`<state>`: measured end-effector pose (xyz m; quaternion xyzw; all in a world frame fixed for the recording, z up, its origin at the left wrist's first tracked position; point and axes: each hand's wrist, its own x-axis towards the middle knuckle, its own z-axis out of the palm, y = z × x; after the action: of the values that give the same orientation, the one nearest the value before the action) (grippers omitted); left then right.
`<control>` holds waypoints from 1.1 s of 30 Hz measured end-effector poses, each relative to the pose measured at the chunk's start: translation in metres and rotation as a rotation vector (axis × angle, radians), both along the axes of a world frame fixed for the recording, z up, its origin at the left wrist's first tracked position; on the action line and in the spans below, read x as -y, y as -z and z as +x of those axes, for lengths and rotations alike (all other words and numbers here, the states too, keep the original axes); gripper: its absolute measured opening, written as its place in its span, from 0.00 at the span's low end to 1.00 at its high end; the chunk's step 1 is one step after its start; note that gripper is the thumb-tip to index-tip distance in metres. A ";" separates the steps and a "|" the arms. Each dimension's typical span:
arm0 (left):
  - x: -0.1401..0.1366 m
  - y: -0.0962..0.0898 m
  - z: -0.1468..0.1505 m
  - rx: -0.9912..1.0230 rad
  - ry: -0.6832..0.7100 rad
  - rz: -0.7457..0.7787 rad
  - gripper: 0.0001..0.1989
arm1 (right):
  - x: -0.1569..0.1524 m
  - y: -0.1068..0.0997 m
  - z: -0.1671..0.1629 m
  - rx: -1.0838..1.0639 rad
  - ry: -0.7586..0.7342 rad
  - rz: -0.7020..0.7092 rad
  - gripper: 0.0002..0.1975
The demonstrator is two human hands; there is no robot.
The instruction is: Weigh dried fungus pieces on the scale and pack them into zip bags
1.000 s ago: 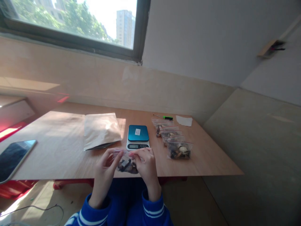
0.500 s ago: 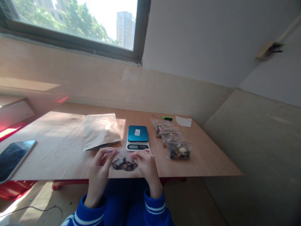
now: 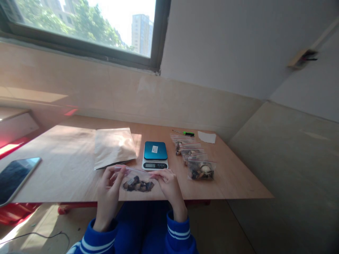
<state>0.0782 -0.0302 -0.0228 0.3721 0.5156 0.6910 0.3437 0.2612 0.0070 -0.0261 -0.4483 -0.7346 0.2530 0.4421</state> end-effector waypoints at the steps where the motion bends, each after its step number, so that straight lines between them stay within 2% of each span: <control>1: 0.000 0.000 0.000 -0.010 0.011 -0.003 0.14 | 0.000 0.001 0.002 -0.008 0.018 0.000 0.12; 8: -0.001 0.000 0.003 -0.009 0.043 -0.010 0.15 | 0.002 -0.001 0.004 -0.030 0.087 -0.070 0.15; 12: -0.002 0.001 0.001 0.060 0.038 -0.011 0.15 | 0.003 -0.006 0.004 -0.137 -0.031 -0.118 0.10; 15: -0.002 0.000 -0.001 0.149 0.028 -0.022 0.16 | 0.005 -0.009 0.007 -0.248 -0.129 -0.219 0.14; 18: -0.003 -0.003 -0.003 0.244 0.007 -0.033 0.17 | 0.006 -0.011 0.011 -0.316 -0.125 -0.276 0.12; 26: -0.002 -0.008 -0.003 0.351 0.033 -0.042 0.18 | 0.010 -0.016 0.006 -0.432 -0.003 -0.121 0.09; 33: 0.000 -0.012 -0.001 0.320 0.066 -0.013 0.16 | 0.009 -0.013 0.000 -0.523 0.093 0.015 0.06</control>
<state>0.0772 -0.0299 -0.0110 0.2715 0.4463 0.7265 0.4464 0.2608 -0.0015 -0.0136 -0.3976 -0.5760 0.3345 0.6311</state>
